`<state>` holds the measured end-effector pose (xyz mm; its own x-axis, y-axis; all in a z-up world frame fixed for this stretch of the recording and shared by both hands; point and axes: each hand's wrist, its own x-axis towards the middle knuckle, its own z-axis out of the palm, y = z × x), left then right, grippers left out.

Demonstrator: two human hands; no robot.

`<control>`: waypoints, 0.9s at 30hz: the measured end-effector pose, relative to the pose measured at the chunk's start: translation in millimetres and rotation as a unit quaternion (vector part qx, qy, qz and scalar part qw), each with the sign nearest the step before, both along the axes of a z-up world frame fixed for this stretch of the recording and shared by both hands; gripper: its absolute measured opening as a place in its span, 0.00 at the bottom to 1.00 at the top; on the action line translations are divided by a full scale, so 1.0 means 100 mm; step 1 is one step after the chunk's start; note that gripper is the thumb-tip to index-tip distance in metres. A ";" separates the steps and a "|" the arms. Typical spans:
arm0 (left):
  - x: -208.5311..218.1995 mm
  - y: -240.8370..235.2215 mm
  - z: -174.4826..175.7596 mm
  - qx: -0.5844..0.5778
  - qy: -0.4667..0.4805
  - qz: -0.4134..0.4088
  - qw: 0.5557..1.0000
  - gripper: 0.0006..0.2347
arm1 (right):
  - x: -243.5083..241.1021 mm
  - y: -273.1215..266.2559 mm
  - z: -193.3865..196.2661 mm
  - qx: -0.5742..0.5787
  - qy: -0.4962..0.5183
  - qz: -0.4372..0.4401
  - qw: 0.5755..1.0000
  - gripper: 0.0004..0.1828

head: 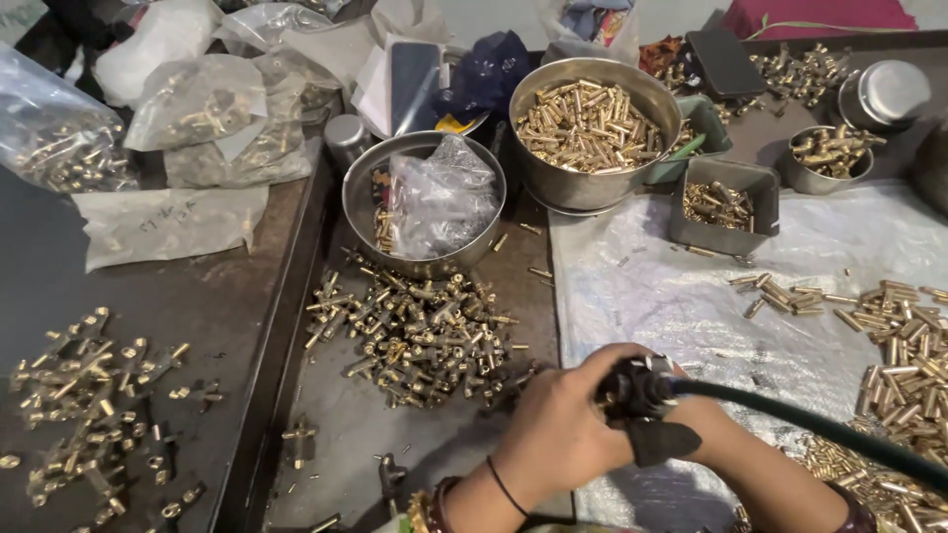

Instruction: Polishing small brass T-junction pipe fittings using a handheld rotary power tool at a workbench.

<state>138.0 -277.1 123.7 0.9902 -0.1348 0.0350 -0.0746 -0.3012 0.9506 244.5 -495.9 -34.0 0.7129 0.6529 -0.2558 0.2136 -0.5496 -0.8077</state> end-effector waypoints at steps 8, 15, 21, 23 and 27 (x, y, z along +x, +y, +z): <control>0.03 0.04 -0.60 -0.311 -0.034 0.012 0.950 0.13 | -0.24 -0.18 -0.34 0.185 -0.032 0.021 0.982 0.27; 0.23 0.37 -1.31 -0.456 0.198 0.268 0.825 0.17 | -0.66 0.41 1.31 0.343 0.012 -0.023 0.939 0.30; 0.23 0.38 -1.27 -0.453 0.220 0.235 0.831 0.18 | -0.64 0.47 0.99 0.414 0.042 -0.003 0.909 0.30; 0.22 0.38 -1.28 -0.446 0.226 0.236 0.833 0.18 | -0.62 0.46 0.98 0.422 0.042 -0.007 0.906 0.30; 0.24 0.39 -1.22 -0.502 0.232 0.185 0.812 0.18 | -0.56 0.47 1.06 0.431 0.056 -0.008 0.901 0.28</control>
